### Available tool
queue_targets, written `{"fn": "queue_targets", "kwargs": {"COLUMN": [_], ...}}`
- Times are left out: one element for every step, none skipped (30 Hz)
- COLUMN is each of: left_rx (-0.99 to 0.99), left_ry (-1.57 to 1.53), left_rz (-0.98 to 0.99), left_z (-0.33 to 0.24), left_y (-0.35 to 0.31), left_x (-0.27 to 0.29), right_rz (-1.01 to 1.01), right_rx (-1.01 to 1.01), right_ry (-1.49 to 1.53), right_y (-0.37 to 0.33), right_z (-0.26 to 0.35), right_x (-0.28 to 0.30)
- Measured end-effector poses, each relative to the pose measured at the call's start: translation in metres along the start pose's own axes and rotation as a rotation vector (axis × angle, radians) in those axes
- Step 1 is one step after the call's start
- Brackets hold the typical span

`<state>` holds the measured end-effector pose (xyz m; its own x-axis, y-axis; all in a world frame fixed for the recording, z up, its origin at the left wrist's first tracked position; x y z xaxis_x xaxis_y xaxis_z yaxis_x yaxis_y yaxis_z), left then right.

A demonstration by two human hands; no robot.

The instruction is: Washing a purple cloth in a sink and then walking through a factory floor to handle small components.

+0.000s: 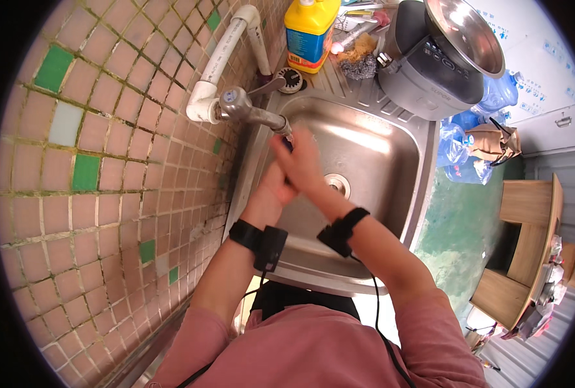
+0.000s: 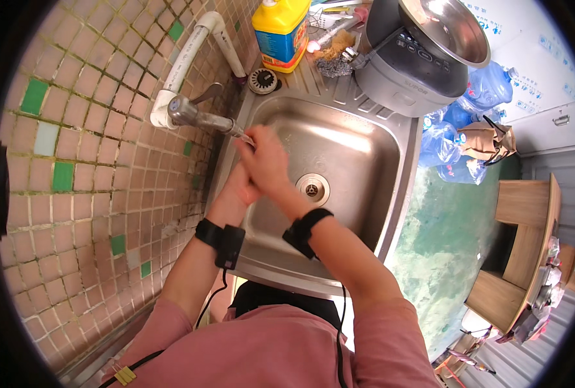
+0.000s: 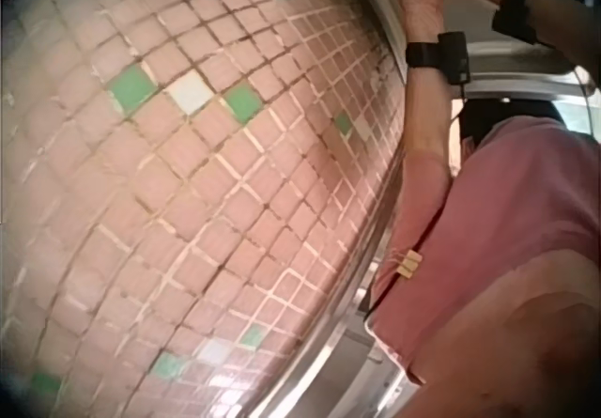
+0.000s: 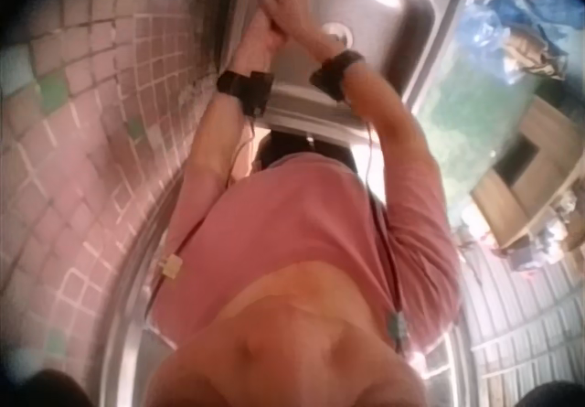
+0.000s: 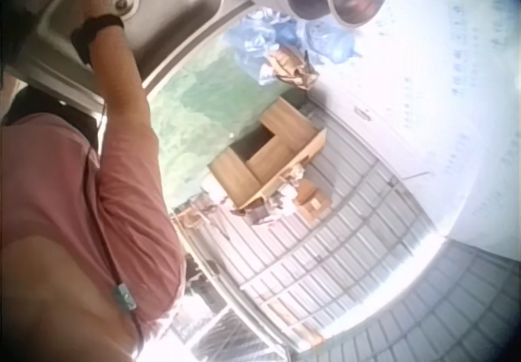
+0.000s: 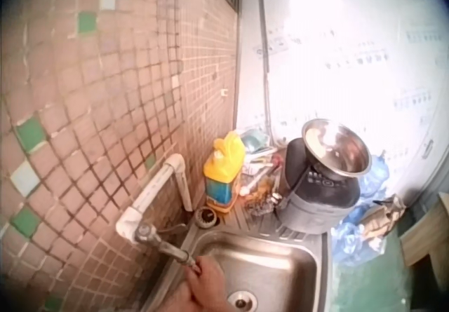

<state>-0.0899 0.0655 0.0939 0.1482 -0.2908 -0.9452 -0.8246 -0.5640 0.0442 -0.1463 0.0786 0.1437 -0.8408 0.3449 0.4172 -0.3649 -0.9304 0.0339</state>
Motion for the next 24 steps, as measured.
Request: {"fn": "queue_targets", "kwargs": {"left_rx": [0.205,0.224,0.235,0.222,0.21,0.191,0.186,0.114,0.056,0.048,0.055,0.17,0.275,0.324,0.328,0.265,0.211,0.198,0.198,0.206,0.211,0.218,0.226,0.239], "left_ry": [-0.004,0.068,0.071,0.039,0.005,0.057,0.053,-0.001,-0.05,-0.067,-0.07,-0.02,0.04,0.052,0.052,0.097,0.136,0.165,0.162,0.056,-0.049,0.004,0.004,0.04], "left_rz": [-0.477,-0.409,-0.398,-0.431,-0.463,-0.461,-0.466,-0.161,0.159,0.219,0.217,-0.073,-0.37,-0.35,-0.348,-0.364,-0.371,-0.156,-0.16,-0.023,0.114,0.239,0.248,-0.032], "left_z": [0.012,0.013,0.015,0.013,0.011,0.004,0.001,-0.006,-0.008,-0.002,0.001,0.01,0.015,0.014,0.014,0.005,0.001,-0.009,-0.014,-0.015,-0.016,-0.013,-0.006,0.002], "left_y": [-0.009,-0.007,-0.005,-0.005,-0.004,-0.004,-0.008,-0.009,-0.01,-0.014,-0.01,-0.001,-0.002,-0.003,-0.002,-0.002,0.003,0.004,0.005,0.006,0.005,0.007,0.012,0.016], "left_x": [0.006,0.0,-0.005,-0.001,0.002,0.004,0.016,0.029,0.032,0.038,0.018,-0.011,-0.021,-0.02,-0.017,-0.007,0.007,0.04,0.04,0.033,0.026,-0.004,-0.028,-0.036], "right_rz": [-0.014,-0.08,-0.143,0.045,0.049,0.06,0.077,0.072,0.078,0.128,0.171,0.146,0.103,0.074,0.069,0.058,0.039,-0.024,-0.02,-0.011,-0.001,0.014,0.003,-0.029], "right_rx": [-0.009,0.019,0.05,0.011,0.011,0.108,0.205,0.255,0.262,0.185,0.098,0.086,0.038,-0.005,-0.007,0.012,0.025,0.116,0.113,0.158,0.204,0.113,0.113,0.161], "right_ry": [0.0,-0.051,-0.1,0.009,0.01,0.022,0.037,-0.079,-0.077,-0.121,-0.168,-0.178,-0.109,-0.036,-0.037,0.063,0.154,0.185,0.185,0.001,-0.183,-0.075,-0.077,-0.098], "right_y": [0.014,0.025,0.027,0.028,0.024,0.013,-0.004,-0.022,-0.022,-0.018,-0.014,-0.002,0.017,0.026,0.021,0.013,0.005,-0.007,-0.016,-0.024,-0.028,-0.021,-0.005,0.018], "right_z": [-0.017,-0.036,-0.047,-0.05,-0.048,-0.04,-0.021,0.007,0.014,0.013,0.005,-0.011,-0.037,-0.044,-0.047,-0.036,-0.026,-0.004,0.0,0.008,0.017,0.016,-0.002,-0.03], "right_x": [0.006,0.017,0.027,0.021,0.015,0.004,-0.003,-0.01,-0.01,-0.012,-0.011,0.003,0.017,0.023,0.02,0.01,0.005,-0.001,-0.002,-0.004,-0.006,-0.002,0.003,0.009]}}
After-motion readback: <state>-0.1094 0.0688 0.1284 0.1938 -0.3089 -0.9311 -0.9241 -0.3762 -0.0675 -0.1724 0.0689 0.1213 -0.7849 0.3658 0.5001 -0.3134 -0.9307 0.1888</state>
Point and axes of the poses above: each hand's wrist, its own y-axis towards the middle knuckle, its own x-axis out of the back of the hand, z = x × y, the point moved 5 cm from there along y, towards the middle knuckle, and after that the axes turned 11 degrees about z, right-handed, at the moved point
